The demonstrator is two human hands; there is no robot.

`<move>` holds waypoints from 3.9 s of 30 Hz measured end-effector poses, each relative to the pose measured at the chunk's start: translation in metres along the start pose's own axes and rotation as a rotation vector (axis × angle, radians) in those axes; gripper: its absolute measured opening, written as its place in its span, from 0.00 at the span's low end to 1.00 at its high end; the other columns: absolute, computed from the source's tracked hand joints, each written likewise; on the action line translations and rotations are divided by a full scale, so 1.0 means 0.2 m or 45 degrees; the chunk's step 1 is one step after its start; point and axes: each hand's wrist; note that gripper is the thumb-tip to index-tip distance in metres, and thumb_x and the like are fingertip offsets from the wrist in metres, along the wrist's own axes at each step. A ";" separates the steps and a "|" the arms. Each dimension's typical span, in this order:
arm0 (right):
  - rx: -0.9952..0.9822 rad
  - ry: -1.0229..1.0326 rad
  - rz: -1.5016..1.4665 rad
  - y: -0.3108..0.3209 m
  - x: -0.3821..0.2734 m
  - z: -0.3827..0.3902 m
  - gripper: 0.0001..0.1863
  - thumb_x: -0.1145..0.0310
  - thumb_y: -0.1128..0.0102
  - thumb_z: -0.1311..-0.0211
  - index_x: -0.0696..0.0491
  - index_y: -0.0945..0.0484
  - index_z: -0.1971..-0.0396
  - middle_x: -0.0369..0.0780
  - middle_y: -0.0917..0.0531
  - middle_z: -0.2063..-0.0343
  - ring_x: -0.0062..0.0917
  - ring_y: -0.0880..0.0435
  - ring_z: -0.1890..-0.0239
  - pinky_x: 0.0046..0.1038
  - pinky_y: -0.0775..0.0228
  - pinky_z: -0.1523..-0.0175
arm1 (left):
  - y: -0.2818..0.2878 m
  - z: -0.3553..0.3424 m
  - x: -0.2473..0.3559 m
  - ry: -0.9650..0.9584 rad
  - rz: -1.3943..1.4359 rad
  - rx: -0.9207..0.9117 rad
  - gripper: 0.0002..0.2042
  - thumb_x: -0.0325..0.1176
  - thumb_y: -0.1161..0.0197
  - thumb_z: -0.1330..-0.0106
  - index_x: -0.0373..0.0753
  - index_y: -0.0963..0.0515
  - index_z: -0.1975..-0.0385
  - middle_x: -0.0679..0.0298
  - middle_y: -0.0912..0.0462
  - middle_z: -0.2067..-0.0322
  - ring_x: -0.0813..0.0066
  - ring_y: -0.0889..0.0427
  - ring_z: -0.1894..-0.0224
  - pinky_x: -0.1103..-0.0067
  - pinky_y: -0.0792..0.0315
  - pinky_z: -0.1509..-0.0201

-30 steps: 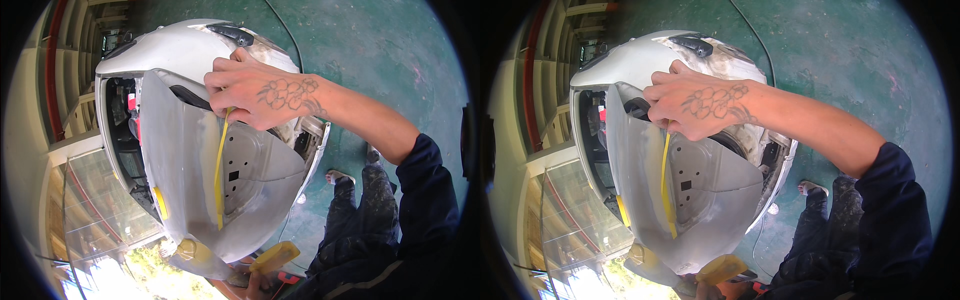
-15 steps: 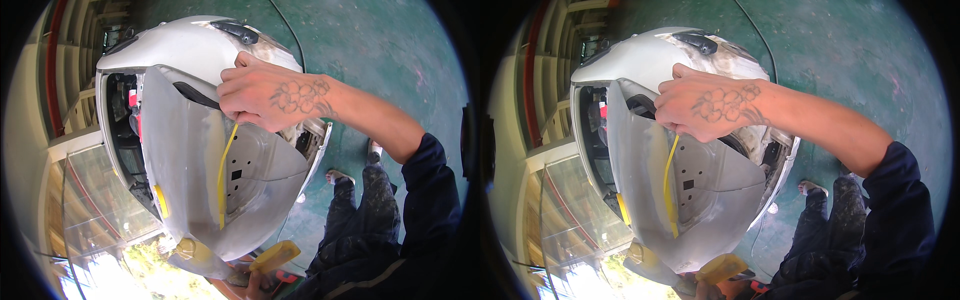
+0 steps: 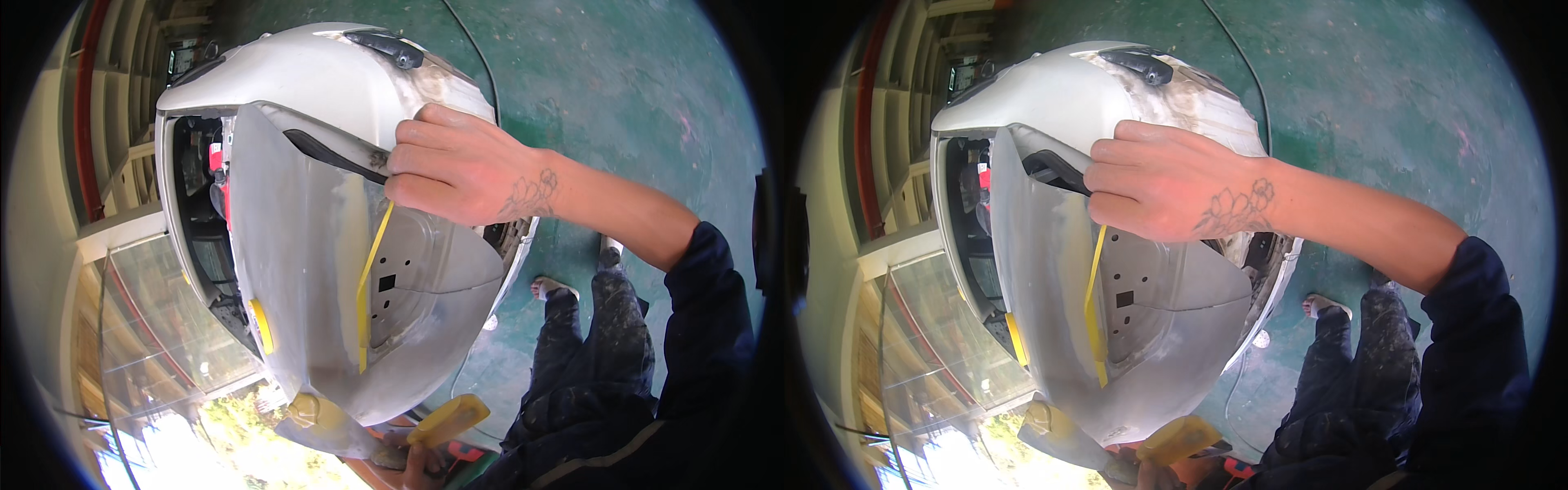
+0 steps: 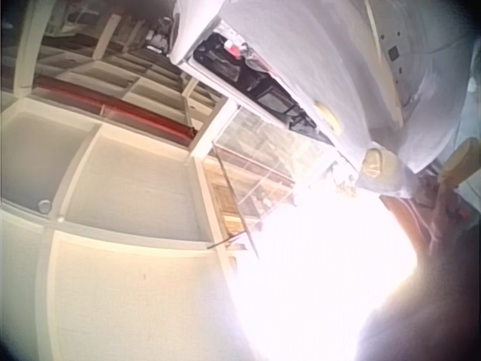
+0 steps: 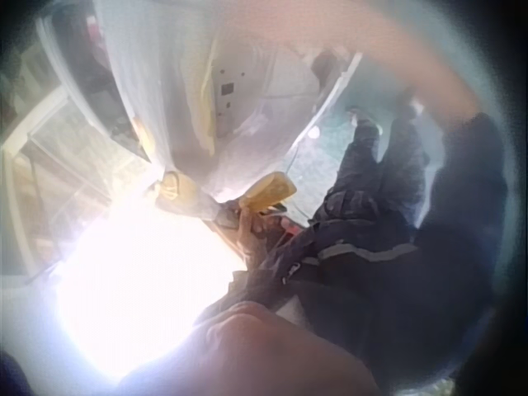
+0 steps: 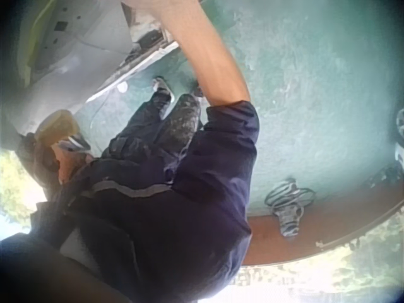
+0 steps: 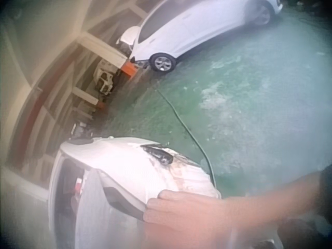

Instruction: The person applies yellow body filler to a car hood using a putty knife, spreading it over a taped-off section. They then use a yellow sponge to smooth and blend the filler along the edges.

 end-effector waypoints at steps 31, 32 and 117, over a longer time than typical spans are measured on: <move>-0.011 -0.364 -0.033 0.04 -0.02 -0.05 0.13 0.71 0.30 0.49 0.51 0.23 0.64 0.35 0.23 0.63 0.29 0.26 0.59 0.33 0.37 0.54 | -0.23 0.03 0.15 -0.147 -0.129 0.134 0.09 0.27 0.35 0.33 0.38 0.31 0.66 0.71 0.33 0.86 0.83 0.37 0.90 0.84 0.41 0.87; -0.021 -0.402 -0.036 0.08 -0.06 -0.06 0.14 0.71 0.29 0.49 0.50 0.23 0.63 0.35 0.23 0.62 0.29 0.26 0.58 0.33 0.37 0.54 | -0.21 0.03 0.18 -0.144 -0.107 0.124 0.09 0.27 0.35 0.32 0.38 0.31 0.67 0.71 0.33 0.86 0.83 0.36 0.90 0.84 0.42 0.87; 0.684 -1.426 -0.437 -0.52 -1.11 0.05 0.22 0.86 0.45 0.47 0.60 0.23 0.49 0.44 0.23 0.62 0.41 0.22 0.63 0.37 0.27 0.60 | 0.57 -0.66 -0.32 -0.916 -0.130 -0.146 0.18 0.48 0.37 0.27 0.39 0.29 0.69 0.66 0.33 0.90 0.77 0.36 0.93 0.81 0.44 0.93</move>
Point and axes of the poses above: each hand's wrist, its own z-axis away from the middle knuckle, its own y-axis out of the back of the hand, x = y × z
